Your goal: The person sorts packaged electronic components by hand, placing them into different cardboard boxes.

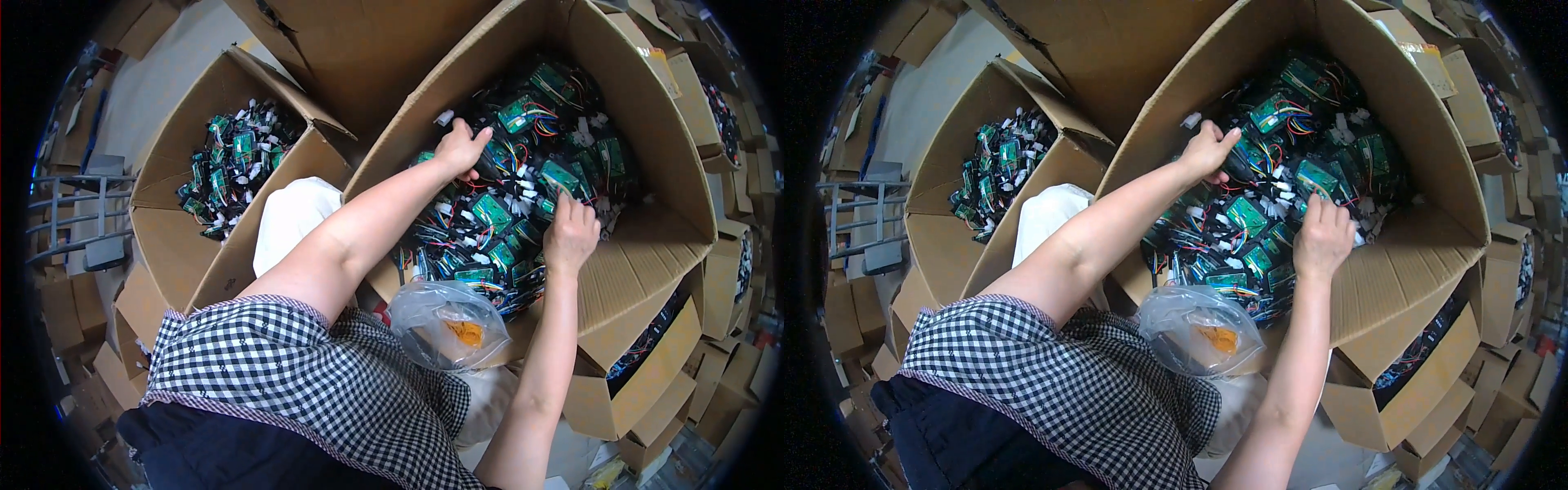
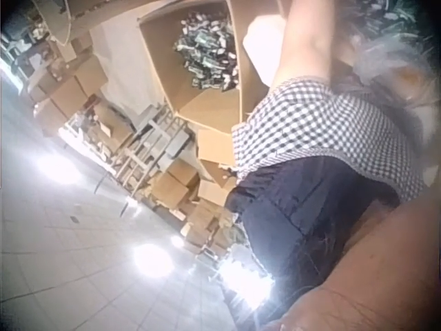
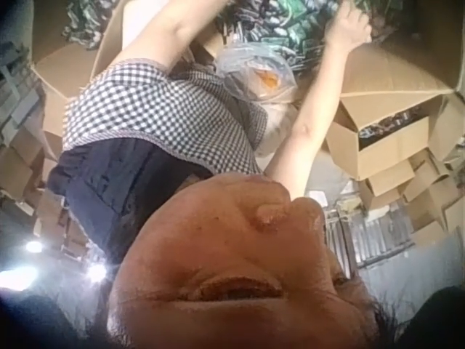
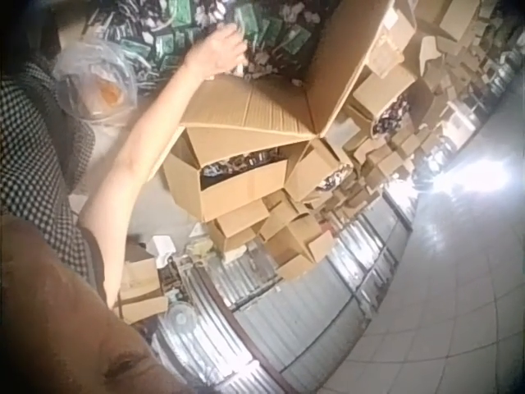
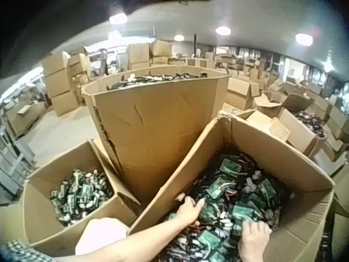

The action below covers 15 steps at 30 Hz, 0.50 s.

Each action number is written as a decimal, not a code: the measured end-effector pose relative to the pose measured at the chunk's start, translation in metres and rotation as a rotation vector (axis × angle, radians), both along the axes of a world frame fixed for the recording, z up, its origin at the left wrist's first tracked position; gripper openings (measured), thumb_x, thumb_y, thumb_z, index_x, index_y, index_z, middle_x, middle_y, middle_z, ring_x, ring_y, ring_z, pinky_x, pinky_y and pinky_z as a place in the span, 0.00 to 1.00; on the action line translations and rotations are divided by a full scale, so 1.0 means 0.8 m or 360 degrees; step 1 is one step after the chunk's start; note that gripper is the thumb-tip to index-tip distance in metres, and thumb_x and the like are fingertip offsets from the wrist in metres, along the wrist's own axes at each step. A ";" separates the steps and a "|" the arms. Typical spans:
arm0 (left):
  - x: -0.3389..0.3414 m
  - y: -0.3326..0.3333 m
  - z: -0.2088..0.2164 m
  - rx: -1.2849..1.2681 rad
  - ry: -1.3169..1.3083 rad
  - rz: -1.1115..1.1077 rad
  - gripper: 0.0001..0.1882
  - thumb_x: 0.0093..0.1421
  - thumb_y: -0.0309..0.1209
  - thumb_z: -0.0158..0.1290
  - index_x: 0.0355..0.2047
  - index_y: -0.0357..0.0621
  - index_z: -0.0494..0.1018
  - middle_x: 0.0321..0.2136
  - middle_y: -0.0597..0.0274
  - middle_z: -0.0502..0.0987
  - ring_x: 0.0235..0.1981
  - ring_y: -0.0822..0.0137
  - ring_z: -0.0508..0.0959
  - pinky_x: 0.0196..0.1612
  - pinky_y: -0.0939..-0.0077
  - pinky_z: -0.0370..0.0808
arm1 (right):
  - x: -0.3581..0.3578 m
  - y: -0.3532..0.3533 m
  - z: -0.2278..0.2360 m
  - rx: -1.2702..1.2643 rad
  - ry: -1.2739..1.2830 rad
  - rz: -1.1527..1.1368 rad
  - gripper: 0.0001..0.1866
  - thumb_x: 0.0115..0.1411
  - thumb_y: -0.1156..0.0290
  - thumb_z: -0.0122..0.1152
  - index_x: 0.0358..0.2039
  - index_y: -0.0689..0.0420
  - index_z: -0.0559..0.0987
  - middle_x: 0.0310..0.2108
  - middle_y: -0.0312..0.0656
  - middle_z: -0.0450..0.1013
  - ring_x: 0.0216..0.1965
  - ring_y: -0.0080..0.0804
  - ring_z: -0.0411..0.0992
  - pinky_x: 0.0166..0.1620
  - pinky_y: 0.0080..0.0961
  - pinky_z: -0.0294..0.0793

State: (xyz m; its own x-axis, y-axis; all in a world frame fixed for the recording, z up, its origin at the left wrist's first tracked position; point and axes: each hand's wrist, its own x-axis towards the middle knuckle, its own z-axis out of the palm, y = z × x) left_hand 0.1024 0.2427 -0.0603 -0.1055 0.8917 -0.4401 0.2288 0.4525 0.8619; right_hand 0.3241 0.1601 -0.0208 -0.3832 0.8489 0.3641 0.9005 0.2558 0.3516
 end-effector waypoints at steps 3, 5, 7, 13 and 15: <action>-0.003 -0.012 -0.044 0.0090 0.0070 0.0124 0.20 0.54 0.34 0.54 0.40 0.41 0.57 0.25 0.51 0.75 0.16 0.62 0.77 0.18 0.69 0.74 | 0.000 -0.031 0.022 0.0215 0.0804 0.0090 0.18 0.48 0.75 0.62 0.42 0.58 0.74 0.32 0.41 0.72 0.34 0.39 0.68 0.37 0.34 0.64; -0.008 -0.023 -0.057 0.0541 0.0349 0.0137 0.19 0.54 0.32 0.54 0.40 0.42 0.57 0.26 0.51 0.75 0.20 0.60 0.77 0.23 0.67 0.74 | -0.005 -0.063 0.047 0.0260 0.1236 0.0066 0.20 0.51 0.77 0.60 0.46 0.61 0.73 0.34 0.43 0.72 0.36 0.39 0.69 0.40 0.33 0.66; -0.012 -0.060 -0.018 0.1013 0.0387 0.0058 0.22 0.52 0.28 0.54 0.44 0.45 0.57 0.30 0.51 0.75 0.31 0.55 0.78 0.35 0.65 0.71 | -0.017 -0.104 0.068 0.0095 0.2400 0.0007 0.22 0.55 0.80 0.57 0.52 0.65 0.68 0.42 0.42 0.72 0.43 0.29 0.70 0.47 0.25 0.68; -0.050 -0.237 0.152 0.0927 -0.1220 -0.0422 0.14 0.59 0.27 0.52 0.44 0.39 0.64 0.32 0.65 0.75 0.30 0.80 0.73 0.33 0.82 0.72 | -0.114 -0.226 0.153 -0.0718 0.3074 0.0309 0.25 0.55 0.81 0.58 0.54 0.66 0.66 0.44 0.41 0.71 0.40 0.22 0.70 0.44 0.17 0.70; -0.054 -0.267 0.180 0.0654 -0.1286 -0.0473 0.11 0.62 0.33 0.50 0.40 0.38 0.68 0.32 0.69 0.73 0.32 0.82 0.70 0.35 0.84 0.70 | -0.133 -0.235 0.143 -0.0564 0.3011 0.0280 0.24 0.55 0.79 0.60 0.53 0.67 0.67 0.40 0.38 0.71 0.37 0.20 0.69 0.42 0.16 0.70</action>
